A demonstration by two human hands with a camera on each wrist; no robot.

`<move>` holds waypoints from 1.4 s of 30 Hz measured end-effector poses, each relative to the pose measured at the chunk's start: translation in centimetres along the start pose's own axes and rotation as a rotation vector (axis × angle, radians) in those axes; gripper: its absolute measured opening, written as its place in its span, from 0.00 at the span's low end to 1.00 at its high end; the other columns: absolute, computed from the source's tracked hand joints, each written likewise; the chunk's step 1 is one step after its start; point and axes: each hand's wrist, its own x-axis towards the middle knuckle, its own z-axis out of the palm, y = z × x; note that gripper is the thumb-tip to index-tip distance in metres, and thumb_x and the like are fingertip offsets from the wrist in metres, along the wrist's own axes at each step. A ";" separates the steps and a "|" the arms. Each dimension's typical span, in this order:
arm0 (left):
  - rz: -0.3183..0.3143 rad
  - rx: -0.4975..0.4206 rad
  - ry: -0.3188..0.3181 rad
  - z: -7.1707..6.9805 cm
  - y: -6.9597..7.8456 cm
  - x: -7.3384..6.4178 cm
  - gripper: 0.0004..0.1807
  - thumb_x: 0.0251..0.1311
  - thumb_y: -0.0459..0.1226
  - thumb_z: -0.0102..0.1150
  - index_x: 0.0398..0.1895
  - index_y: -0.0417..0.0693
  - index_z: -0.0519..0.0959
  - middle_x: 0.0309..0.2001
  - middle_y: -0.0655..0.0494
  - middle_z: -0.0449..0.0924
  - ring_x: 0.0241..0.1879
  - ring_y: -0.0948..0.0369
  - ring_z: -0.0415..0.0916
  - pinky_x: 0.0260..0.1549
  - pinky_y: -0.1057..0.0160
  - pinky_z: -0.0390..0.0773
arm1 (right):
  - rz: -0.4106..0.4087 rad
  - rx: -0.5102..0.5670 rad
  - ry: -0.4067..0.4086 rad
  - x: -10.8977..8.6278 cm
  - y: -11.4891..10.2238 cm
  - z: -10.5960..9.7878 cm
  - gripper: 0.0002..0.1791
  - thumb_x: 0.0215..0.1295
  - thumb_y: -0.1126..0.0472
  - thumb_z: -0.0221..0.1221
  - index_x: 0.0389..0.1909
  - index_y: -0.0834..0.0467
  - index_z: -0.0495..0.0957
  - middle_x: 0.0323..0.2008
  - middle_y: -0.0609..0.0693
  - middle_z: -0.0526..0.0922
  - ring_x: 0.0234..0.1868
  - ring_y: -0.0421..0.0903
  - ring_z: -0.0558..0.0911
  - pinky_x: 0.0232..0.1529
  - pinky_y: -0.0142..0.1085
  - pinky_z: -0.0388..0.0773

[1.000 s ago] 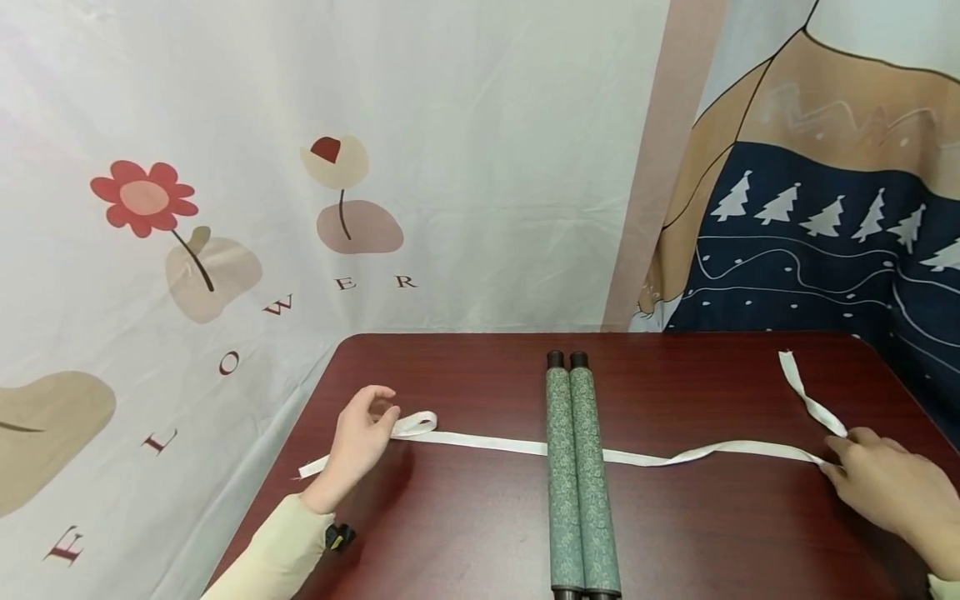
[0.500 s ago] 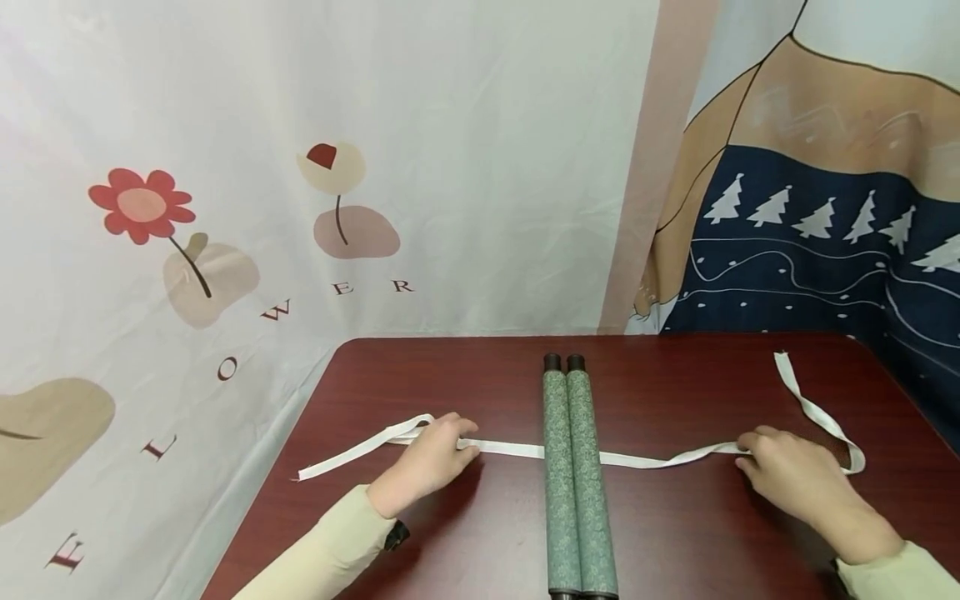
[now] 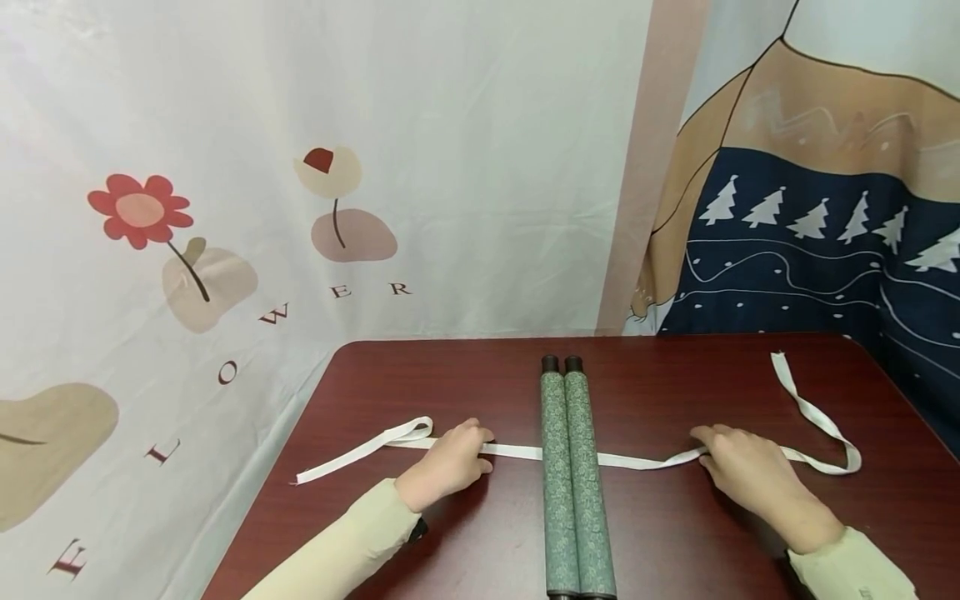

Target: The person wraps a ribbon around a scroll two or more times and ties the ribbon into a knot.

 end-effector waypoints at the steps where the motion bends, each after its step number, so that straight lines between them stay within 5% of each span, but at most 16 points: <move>1: 0.005 0.003 0.002 0.1 0.0 0.0 0.09 0.52 0.33 0.78 0.33 0.42 0.85 0.32 0.53 0.74 0.33 0.53 0.81 0.31 0.57 0.81 | -0.015 0.000 -0.001 0.1 -0.2 0.1 0.16 0.55 0.68 0.75 0.45 0.63 0.85 0.37 0.54 0.86 0.34 0.53 0.86 0.26 0.48 0.80; 7: 0.026 -0.002 0.053 0.5 0.1 0.5 0.14 0.54 0.28 0.73 0.18 0.47 0.77 0.27 0.56 0.72 0.27 0.55 0.78 0.26 0.59 0.78 | -0.030 -0.003 0.020 0.3 -0.7 0.6 0.10 0.56 0.70 0.73 0.37 0.57 0.87 0.31 0.47 0.83 0.29 0.50 0.84 0.22 0.45 0.77; 12: 0.026 -0.006 0.074 0.4 0.0 0.7 0.15 0.55 0.26 0.70 0.17 0.48 0.77 0.28 0.55 0.75 0.27 0.54 0.80 0.23 0.60 0.79 | 0.020 0.008 0.001 0.3 -0.2 0.4 0.10 0.60 0.71 0.69 0.29 0.52 0.84 0.27 0.47 0.83 0.24 0.49 0.81 0.18 0.46 0.72; 18: 0.053 -0.030 0.073 0.3 0.0 0.8 0.18 0.56 0.26 0.70 0.14 0.49 0.77 0.24 0.58 0.76 0.25 0.59 0.78 0.23 0.62 0.78 | 0.055 0.043 -0.003 0.1 0.5 0.1 0.07 0.63 0.70 0.67 0.32 0.55 0.86 0.26 0.48 0.84 0.23 0.46 0.80 0.18 0.45 0.71; 25: 0.044 -0.027 0.062 0.3 -0.1 0.8 0.27 0.60 0.25 0.62 0.09 0.52 0.62 0.13 0.63 0.57 0.17 0.65 0.58 0.14 0.65 0.63 | 0.070 0.128 0.078 0.3 0.2 0.0 0.04 0.62 0.70 0.68 0.37 0.61 0.87 0.32 0.56 0.88 0.29 0.55 0.86 0.24 0.52 0.78; 33: 0.055 -0.059 0.196 0.8 -0.2 0.6 0.17 0.60 0.26 0.63 0.16 0.50 0.74 0.18 0.56 0.78 0.21 0.56 0.81 0.17 0.62 0.75 | 0.011 0.216 0.275 0.5 -0.7 0.1 0.09 0.54 0.76 0.67 0.38 0.70 0.87 0.38 0.65 0.88 0.39 0.64 0.88 0.38 0.61 0.82; 38: 0.055 -0.143 0.258 1.0 0.0 0.7 0.11 0.60 0.27 0.65 0.22 0.48 0.83 0.22 0.58 0.83 0.23 0.60 0.82 0.23 0.64 0.78 | 0.044 0.272 0.279 0.6 -1.4 -0.3 0.13 0.56 0.76 0.63 0.43 0.69 0.88 0.42 0.67 0.88 0.26 0.45 0.80 0.26 0.42 0.76; 42: 0.038 -0.269 0.306 1.3 0.2 1.0 0.07 0.60 0.28 0.64 0.28 0.45 0.88 0.26 0.58 0.86 0.25 0.67 0.79 0.28 0.67 0.79 | 0.053 0.317 0.300 0.9 -2.1 -0.8 0.15 0.57 0.77 0.61 0.45 0.69 0.88 0.45 0.66 0.88 0.26 0.38 0.74 0.25 0.29 0.66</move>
